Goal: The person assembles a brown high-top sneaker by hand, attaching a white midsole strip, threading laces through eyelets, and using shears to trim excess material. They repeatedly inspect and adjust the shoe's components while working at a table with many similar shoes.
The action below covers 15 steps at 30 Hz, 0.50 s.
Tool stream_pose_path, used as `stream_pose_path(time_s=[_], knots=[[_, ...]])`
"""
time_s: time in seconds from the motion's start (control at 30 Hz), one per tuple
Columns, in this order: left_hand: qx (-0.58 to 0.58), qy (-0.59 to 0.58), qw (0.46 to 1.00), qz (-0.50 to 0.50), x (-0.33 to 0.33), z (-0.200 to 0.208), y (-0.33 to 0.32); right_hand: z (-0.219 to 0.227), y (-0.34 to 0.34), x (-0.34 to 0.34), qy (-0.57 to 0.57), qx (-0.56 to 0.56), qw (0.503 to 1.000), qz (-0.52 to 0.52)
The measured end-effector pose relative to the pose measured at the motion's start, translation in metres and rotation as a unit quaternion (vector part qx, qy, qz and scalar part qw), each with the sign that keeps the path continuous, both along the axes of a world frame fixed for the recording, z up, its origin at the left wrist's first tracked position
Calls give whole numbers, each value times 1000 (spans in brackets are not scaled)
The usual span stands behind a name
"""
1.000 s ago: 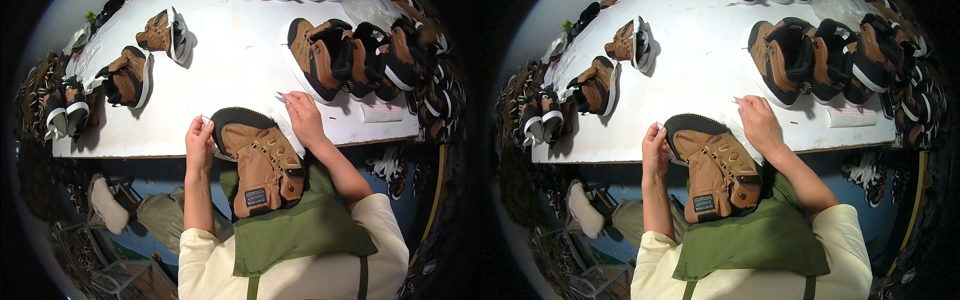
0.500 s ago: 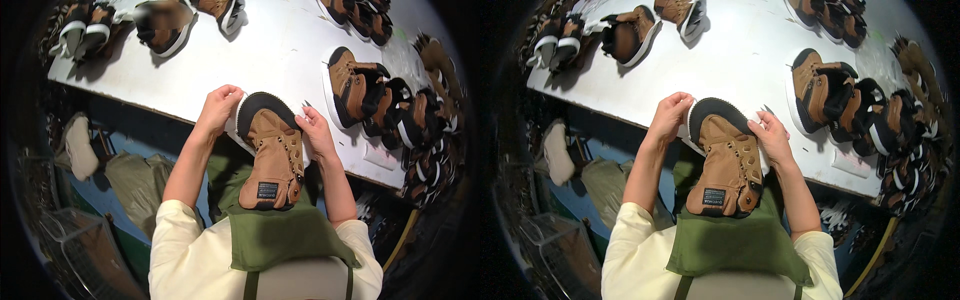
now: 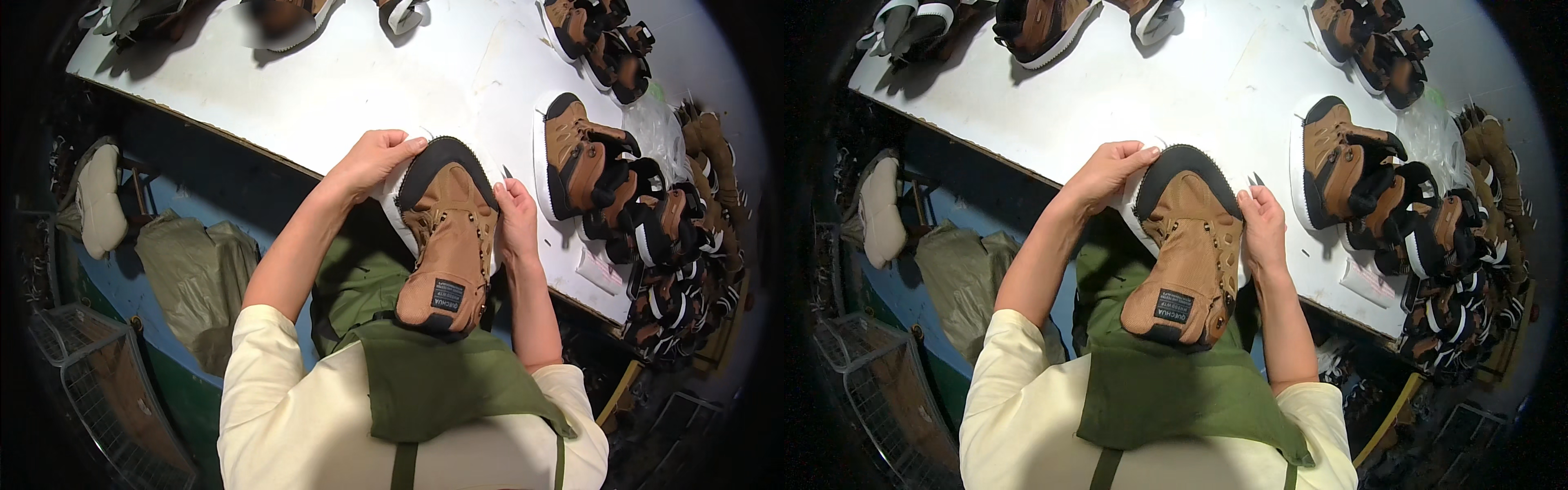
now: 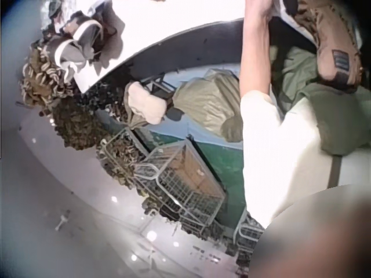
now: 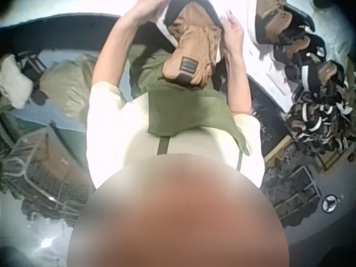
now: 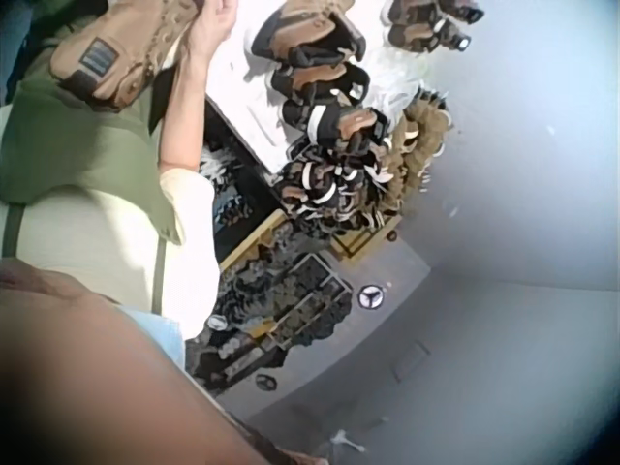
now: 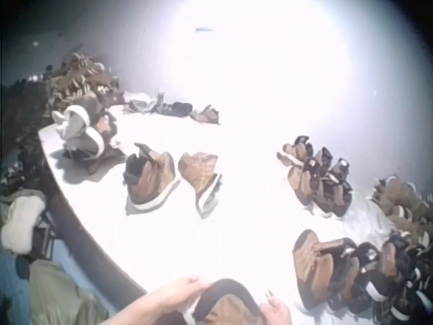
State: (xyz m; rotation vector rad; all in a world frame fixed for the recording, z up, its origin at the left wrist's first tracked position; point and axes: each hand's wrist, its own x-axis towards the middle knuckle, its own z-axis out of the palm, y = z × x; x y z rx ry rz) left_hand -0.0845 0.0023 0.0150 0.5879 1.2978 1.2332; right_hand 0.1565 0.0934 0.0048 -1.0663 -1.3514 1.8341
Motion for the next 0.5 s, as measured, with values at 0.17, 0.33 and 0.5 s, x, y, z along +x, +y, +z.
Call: stream_pose_path(time_s=[0.17, 0.33, 0.5], knots=[[12, 4, 1000, 21, 6, -1, 5, -3, 0, 7, 45, 6, 999, -15], [-13, 121, 993, 1, 10, -6, 11, -11, 3, 20, 180, -65, 980, -60], [10, 79, 996, 35, 16, -13, 11, -9, -2, 14, 279, -129, 949, -69]])
